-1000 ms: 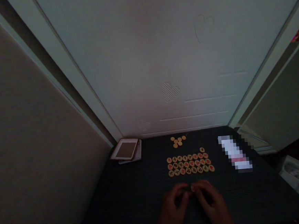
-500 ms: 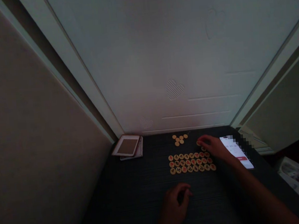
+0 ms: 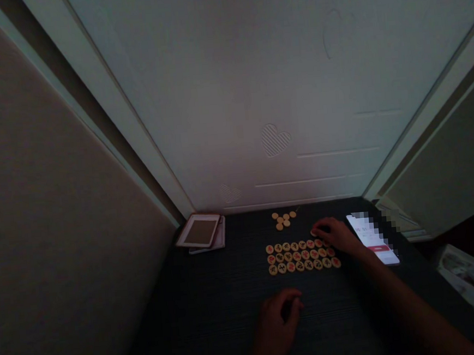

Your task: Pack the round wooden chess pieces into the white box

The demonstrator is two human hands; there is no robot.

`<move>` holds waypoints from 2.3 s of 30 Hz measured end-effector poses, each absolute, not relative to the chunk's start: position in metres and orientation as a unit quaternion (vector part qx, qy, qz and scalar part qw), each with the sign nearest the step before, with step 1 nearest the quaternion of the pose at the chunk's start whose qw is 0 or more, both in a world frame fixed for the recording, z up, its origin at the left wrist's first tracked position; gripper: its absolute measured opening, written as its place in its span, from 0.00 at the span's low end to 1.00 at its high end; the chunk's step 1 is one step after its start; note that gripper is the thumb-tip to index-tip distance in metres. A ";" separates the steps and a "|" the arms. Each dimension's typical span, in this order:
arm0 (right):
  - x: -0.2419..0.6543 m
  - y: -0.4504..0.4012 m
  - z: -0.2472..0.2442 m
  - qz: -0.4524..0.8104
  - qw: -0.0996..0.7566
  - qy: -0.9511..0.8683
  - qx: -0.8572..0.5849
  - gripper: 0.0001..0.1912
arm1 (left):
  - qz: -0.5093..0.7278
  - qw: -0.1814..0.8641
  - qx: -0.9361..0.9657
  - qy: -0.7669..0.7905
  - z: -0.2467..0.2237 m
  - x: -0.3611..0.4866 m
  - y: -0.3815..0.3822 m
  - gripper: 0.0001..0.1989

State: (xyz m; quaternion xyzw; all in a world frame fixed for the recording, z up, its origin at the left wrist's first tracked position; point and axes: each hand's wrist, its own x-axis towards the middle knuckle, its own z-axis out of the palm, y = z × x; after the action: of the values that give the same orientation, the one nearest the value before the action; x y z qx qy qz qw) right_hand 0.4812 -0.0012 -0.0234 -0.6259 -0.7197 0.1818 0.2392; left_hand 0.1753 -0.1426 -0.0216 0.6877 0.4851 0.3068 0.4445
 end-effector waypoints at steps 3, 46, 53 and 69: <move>0.483 -0.003 -0.026 0.183 0.244 -0.722 -0.621 0.12 | 0.299 0.438 0.691 0.492 -0.024 0.176 -0.142 0.10; 0.347 -0.170 -0.032 0.393 0.475 -0.552 -0.562 0.17 | 0.360 0.431 0.677 0.475 -0.020 0.176 -0.140 0.12; 0.348 -0.172 -0.035 0.422 0.474 -0.542 -0.551 0.17 | 0.355 0.421 0.679 0.486 -0.018 0.180 -0.141 0.11; 0.349 -0.170 -0.044 0.370 0.482 -0.570 -0.553 0.13 | 0.344 0.427 0.688 0.475 -0.012 0.181 -0.142 0.12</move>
State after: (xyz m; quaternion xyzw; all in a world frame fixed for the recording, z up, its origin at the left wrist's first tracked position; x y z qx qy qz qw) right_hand 0.3486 -0.1702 -0.0439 -0.5528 -0.5702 0.3696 0.4824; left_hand 0.1806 -0.1417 -0.0118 0.6880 0.4748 0.3443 0.4274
